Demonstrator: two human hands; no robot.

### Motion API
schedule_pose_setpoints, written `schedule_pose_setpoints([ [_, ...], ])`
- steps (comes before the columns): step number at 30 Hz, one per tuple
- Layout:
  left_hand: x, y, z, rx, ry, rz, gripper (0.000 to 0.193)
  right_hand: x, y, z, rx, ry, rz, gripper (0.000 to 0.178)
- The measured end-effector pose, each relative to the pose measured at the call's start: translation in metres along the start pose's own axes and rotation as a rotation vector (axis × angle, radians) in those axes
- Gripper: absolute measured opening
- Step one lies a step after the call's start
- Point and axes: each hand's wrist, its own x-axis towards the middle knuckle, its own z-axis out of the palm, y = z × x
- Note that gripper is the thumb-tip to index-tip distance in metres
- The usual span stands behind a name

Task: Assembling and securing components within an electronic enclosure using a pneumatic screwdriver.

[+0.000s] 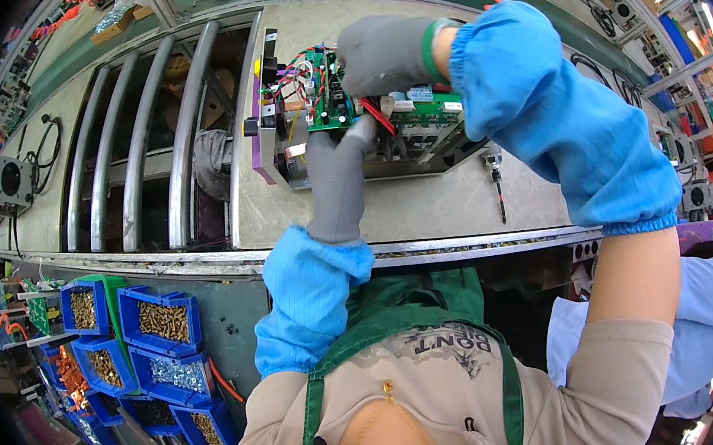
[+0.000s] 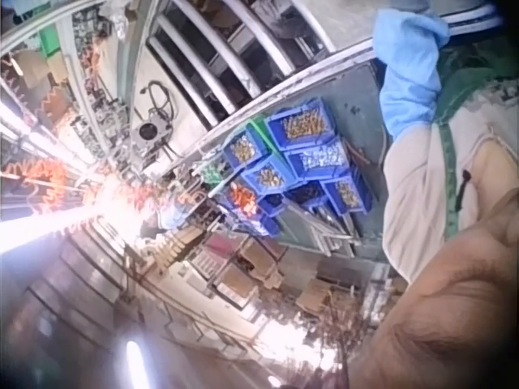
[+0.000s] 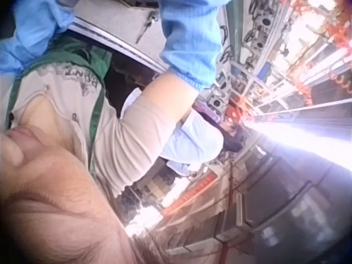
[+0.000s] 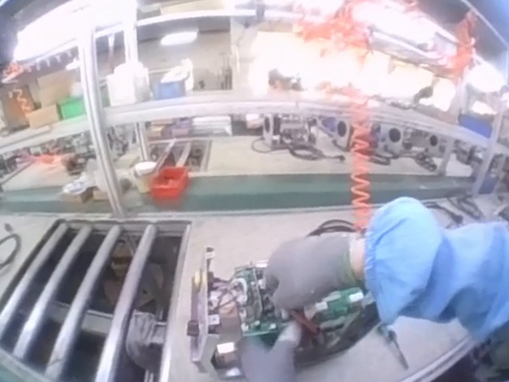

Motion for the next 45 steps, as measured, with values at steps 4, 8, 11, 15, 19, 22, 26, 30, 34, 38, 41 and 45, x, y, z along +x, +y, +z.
schedule_pose_setpoints([
  [4,-0.012,-0.011,-0.016,0.136,-0.091,0.049,0.027,-0.014,0.004,-0.002,0.364,-0.077,0.154,0.027],
  [8,-0.008,-0.011,-0.022,0.188,-0.104,-0.054,0.027,-0.006,0.007,0.007,0.042,0.058,0.040,0.026],
  [11,-0.010,-0.014,-0.030,0.102,-0.133,-0.018,0.028,-0.022,0.016,0.011,-0.001,0.231,-0.081,0.023],
  [15,-0.023,-0.015,-0.039,0.264,-0.154,0.001,0.030,-0.064,0.040,0.035,0.117,0.650,-0.093,0.025],
  [19,-0.024,-0.005,-0.032,0.360,-0.173,-0.022,0.034,-0.082,0.046,0.057,-0.014,1.042,0.079,0.024],
  [22,-0.020,-0.009,-0.029,0.463,-0.175,0.032,0.033,-0.075,0.007,0.067,0.017,0.906,-0.288,0.028],
  [26,-0.038,-0.023,-0.040,0.429,-0.170,0.095,0.031,-0.053,0.007,0.070,-0.223,0.665,-0.166,0.037],
  [30,-0.048,-0.030,-0.093,0.427,0.083,0.148,0.023,-0.048,0.003,0.076,-0.313,0.651,-0.156,0.032],
  [34,-0.036,-0.011,-0.117,0.493,0.408,0.239,0.036,-0.045,0.002,0.085,-0.319,0.719,-0.217,0.025],
  [38,-0.023,-0.006,-0.121,0.538,0.204,0.283,0.044,-0.053,0.003,0.092,-0.213,0.755,-0.216,0.031],
  [41,-0.023,-0.012,-0.144,0.706,0.156,0.254,0.048,-0.087,0.016,0.104,0.083,1.167,-0.189,0.042],
  [45,-0.017,-0.025,-0.153,0.817,0.127,0.372,0.051,-0.089,0.073,0.155,0.287,1.442,0.284,0.045],
])
